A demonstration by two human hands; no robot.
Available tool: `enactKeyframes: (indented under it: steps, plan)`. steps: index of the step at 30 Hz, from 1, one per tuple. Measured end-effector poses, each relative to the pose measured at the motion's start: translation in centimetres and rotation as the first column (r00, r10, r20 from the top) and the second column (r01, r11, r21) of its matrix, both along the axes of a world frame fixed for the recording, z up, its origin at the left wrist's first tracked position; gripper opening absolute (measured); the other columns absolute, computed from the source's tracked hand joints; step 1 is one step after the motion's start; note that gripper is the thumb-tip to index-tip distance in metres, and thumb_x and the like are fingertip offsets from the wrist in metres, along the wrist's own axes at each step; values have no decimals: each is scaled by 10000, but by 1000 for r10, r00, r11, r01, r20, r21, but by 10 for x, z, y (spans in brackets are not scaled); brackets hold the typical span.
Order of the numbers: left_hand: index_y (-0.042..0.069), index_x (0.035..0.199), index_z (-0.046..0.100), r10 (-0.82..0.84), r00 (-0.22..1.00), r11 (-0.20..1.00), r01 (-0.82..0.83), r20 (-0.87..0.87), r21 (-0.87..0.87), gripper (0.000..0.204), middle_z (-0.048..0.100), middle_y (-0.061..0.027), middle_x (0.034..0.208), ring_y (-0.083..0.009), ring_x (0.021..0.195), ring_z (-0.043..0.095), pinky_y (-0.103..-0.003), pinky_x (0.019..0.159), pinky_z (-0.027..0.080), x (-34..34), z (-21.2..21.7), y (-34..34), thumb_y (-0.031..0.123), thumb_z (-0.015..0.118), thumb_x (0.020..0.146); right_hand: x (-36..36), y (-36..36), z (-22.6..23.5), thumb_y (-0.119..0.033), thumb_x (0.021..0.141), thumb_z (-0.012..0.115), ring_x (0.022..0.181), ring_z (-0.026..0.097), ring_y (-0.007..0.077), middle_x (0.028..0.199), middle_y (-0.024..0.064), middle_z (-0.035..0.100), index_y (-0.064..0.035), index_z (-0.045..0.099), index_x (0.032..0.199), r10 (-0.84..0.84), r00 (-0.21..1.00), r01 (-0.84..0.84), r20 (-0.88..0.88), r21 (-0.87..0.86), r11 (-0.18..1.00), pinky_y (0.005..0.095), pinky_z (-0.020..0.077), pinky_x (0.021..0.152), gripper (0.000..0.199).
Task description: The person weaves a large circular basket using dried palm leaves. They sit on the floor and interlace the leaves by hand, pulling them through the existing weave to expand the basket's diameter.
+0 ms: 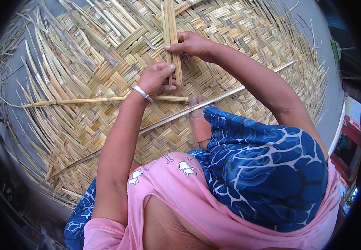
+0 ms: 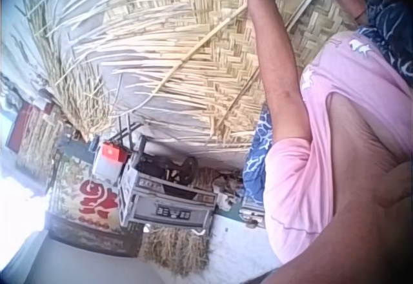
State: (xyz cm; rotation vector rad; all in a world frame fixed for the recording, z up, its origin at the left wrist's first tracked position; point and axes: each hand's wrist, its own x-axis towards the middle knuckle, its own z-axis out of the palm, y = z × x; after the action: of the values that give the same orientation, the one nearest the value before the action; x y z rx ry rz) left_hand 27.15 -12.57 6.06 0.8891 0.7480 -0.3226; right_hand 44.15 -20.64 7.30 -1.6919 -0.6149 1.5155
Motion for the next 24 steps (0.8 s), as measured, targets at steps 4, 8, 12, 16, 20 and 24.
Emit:
enactKeyframes:
  steps: [4, 8, 12, 16, 20, 24]
  plan:
    - [54, 843, 578, -18, 1000, 999, 18, 20, 37, 220, 588, -25, 726, -98, 593, 561, -240, 553, 513, 1, 3, -5, 270, 582, 881, -1, -2, 1, -300, 813, 665, 621, 537, 93, 747, 4, 598, -79, 606, 891, -3, 1000, 4, -20, 21, 1000, 235, 430, 559, 241]
    - [35, 837, 578, -52, 998, 983, 45, 37, 179, 225, 581, -22, 684, -90, 557, 551, -227, 505, 472, 2, -10, -5, 255, 575, 883, -3, -1, -1, -288, 817, 660, 638, 548, 98, 759, 8, 599, -77, 606, 902, -14, 1000, 15, -12, 51, 999, 241, 442, 567, 234]
    - [24, 841, 580, -37, 996, 953, 10, 85, 301, 214, 583, -21, 660, -84, 545, 551, -221, 464, 439, 2, -12, -5, 233, 572, 882, -4, 2, -5, -291, 815, 661, 627, 549, 97, 758, 13, 602, -76, 607, 910, -27, 1000, 27, 12, 55, 998, 243, 447, 551, 242]
    - [35, 933, 583, -76, 996, 947, 58, 45, 315, 206, 606, -19, 750, -97, 613, 588, -226, 521, 470, 0, -9, 1, 235, 573, 885, -3, 2, -8, -330, 818, 659, 669, 549, 80, 741, -12, 592, -97, 610, 924, -8, 1000, 7, 22, 53, 999, 233, 428, 563, 261]
    - [21, 863, 593, -74, 993, 945, 41, 90, 325, 186, 604, -35, 727, -91, 584, 598, -218, 446, 435, 0, -15, 3, 205, 574, 882, -4, 3, -7, -332, 818, 660, 669, 549, 82, 740, -9, 591, -95, 611, 921, -12, 1000, 10, 28, 53, 999, 233, 429, 564, 263]
    - [37, 965, 578, -137, 989, 950, 113, 63, 291, 203, 623, -23, 811, -110, 674, 622, -218, 559, 482, 0, -9, 6, 226, 563, 892, -3, 2, -8, -335, 816, 662, 682, 550, 83, 753, -9, 592, -94, 612, 920, -8, 999, 7, 33, 46, 999, 236, 432, 576, 267]
